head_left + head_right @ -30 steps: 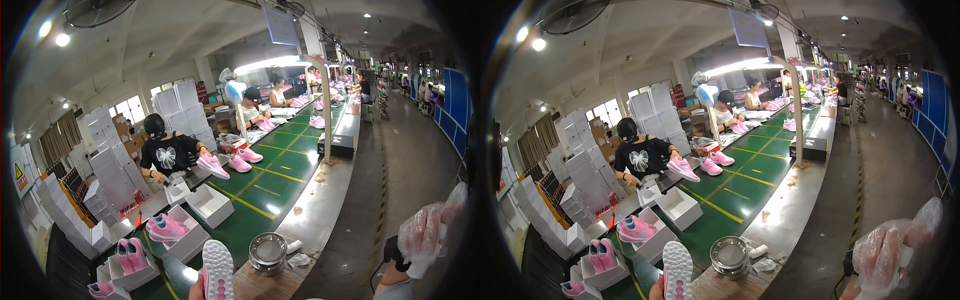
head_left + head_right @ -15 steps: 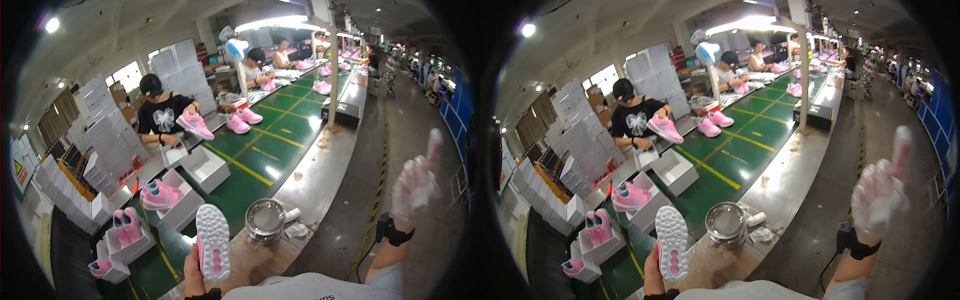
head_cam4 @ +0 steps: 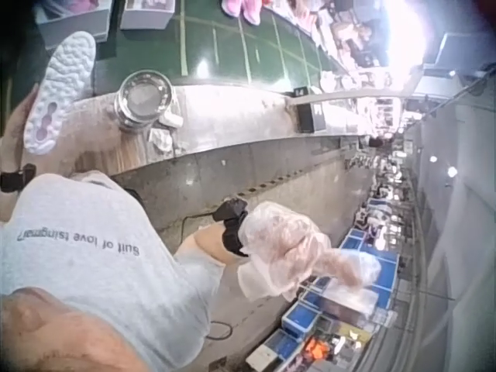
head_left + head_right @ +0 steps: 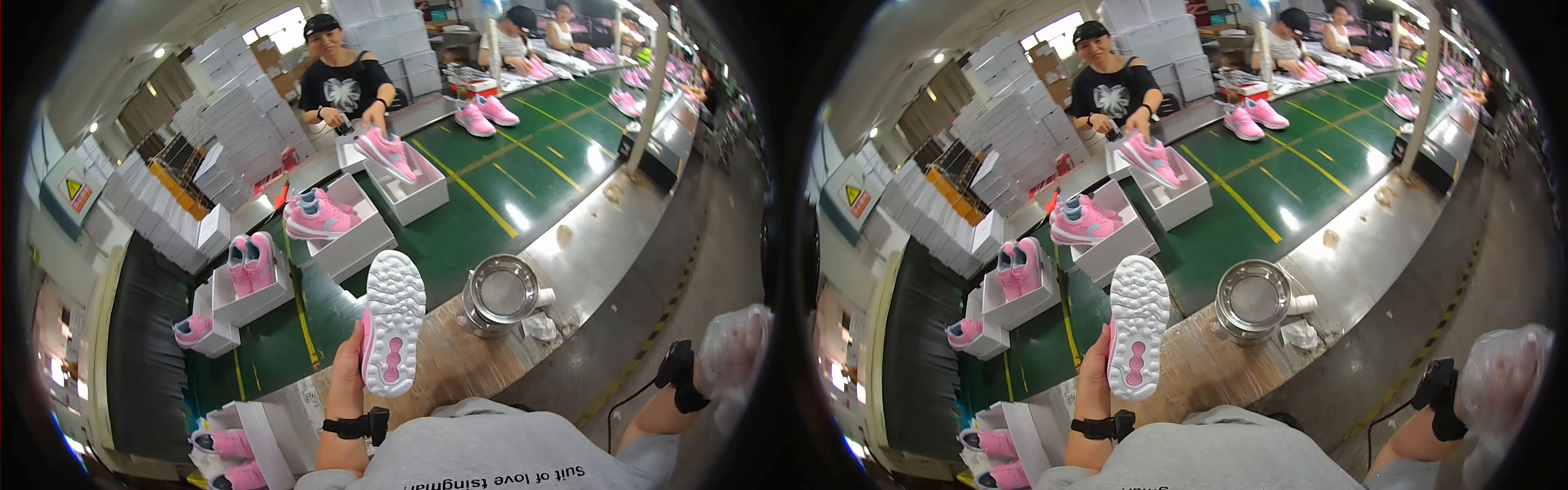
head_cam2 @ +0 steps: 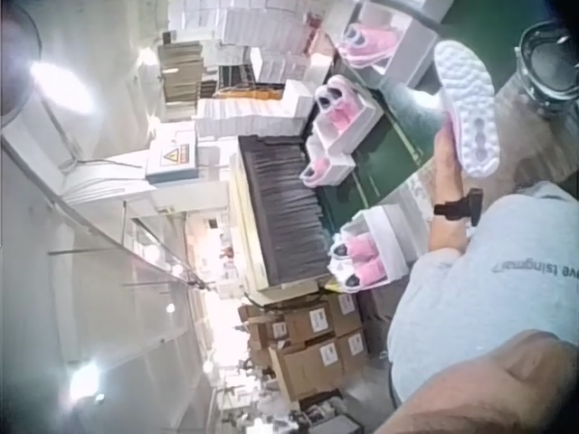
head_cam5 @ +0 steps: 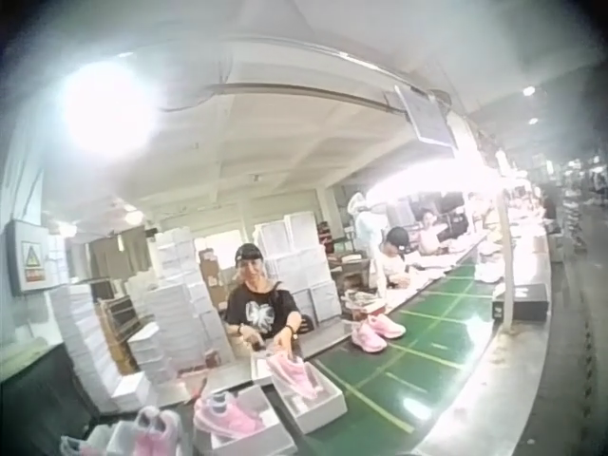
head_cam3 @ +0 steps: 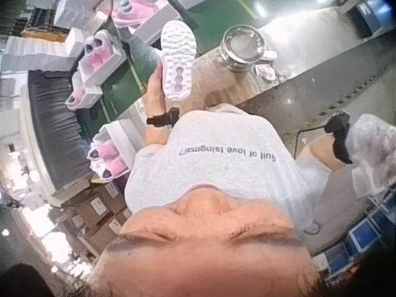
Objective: Inspect the soles of pink and white sneakers, apply a cleaning agent with a gloved hand, and place them into boxes on a factory assembly line.
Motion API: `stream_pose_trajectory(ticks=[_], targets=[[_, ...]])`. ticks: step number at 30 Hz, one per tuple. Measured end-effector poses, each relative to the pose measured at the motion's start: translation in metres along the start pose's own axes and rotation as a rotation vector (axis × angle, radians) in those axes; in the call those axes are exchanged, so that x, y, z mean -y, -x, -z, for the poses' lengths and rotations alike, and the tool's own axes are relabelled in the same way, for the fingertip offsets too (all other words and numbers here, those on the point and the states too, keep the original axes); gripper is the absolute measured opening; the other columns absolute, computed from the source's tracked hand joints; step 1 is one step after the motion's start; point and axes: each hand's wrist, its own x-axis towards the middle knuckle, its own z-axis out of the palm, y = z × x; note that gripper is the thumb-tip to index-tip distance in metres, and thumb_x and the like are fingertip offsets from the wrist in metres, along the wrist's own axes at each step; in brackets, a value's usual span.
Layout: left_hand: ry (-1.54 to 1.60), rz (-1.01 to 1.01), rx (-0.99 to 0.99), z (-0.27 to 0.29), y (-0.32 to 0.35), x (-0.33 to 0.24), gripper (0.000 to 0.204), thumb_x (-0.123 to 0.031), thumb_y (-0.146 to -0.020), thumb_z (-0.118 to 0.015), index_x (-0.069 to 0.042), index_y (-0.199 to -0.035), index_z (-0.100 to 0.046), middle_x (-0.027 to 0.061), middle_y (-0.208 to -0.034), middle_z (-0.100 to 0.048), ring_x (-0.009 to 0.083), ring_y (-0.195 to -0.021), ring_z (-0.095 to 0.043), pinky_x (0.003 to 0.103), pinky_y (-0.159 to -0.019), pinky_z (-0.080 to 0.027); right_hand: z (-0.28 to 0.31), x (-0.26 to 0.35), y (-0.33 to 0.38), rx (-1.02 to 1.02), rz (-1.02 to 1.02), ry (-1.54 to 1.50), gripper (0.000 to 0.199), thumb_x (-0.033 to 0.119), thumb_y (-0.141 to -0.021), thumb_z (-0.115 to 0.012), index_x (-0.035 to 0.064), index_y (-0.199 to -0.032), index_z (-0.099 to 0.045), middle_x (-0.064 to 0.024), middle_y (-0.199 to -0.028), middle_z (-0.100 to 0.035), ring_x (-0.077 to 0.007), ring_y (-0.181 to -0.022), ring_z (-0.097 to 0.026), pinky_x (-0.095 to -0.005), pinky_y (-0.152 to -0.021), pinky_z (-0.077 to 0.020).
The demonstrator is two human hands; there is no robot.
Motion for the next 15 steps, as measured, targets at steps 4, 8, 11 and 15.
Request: stream_pose_trajectory(ticks=[4,8,11,15], targets=[[0.027,0.016,-0.028,0.008,-0.003,0.011,0.047,-0.036,-0.095,-0.051,0.004,-0.118,-0.056,0.0142,-0.111,-0.063,0.0204,-0.096,-0.063,0.034,-0.085,-0.051,-0.07,-0.053,-0.08,-0.252,0.084,0.068,0.046,0.018,-0.096,-0.046,0.0012,-0.138,-0.037,-0.0047,-0.113,-0.059,-0.0104,-0.102,-0.055,-0.0234,-0.086,-0.0458],[0.107,0.019,0.001,0.008,0.017,0.006,0.045,-0.035,-0.095,-0.052,0.003,-0.119,-0.056,0.0135,-0.111,-0.064,0.0201,-0.096,-0.063,0.033,-0.085,-0.051,-0.082,-0.147,-0.096,-0.563,-0.161,0.097,0.044,0.008,-0.086,-0.057,0.0021,-0.128,-0.046,-0.0104,-0.099,-0.057,-0.0138,-0.082,-0.056,-0.0211,-0.072,-0.0514],[0.021,-0.022,0.001,-0.007,0.031,0.0,0.045,-0.035,-0.096,-0.05,0.002,-0.12,-0.056,0.0131,-0.111,-0.064,0.0193,-0.096,-0.063,0.033,-0.085,-0.051,-0.09,-0.173,-0.081,-0.255,-0.203,1.479,0.016,0.014,-0.086,-0.06,0.0004,-0.094,-0.056,-0.0166,-0.103,-0.062,-0.0203,-0.098,-0.061,-0.0274,-0.077,-0.0523],[0.013,-0.086,0.077,-0.037,0.087,-0.012,0.041,-0.034,-0.098,-0.044,-0.002,-0.121,-0.057,0.0086,-0.113,-0.063,0.0166,-0.099,-0.061,0.029,-0.086,-0.048,-0.103,-0.191,-0.077,-0.233,-0.331,1.081,0.015,0.011,-0.081,-0.065,-0.0006,-0.087,-0.058,-0.0176,-0.099,-0.064,-0.0273,-0.096,-0.063,-0.0344,-0.082,-0.0514]])
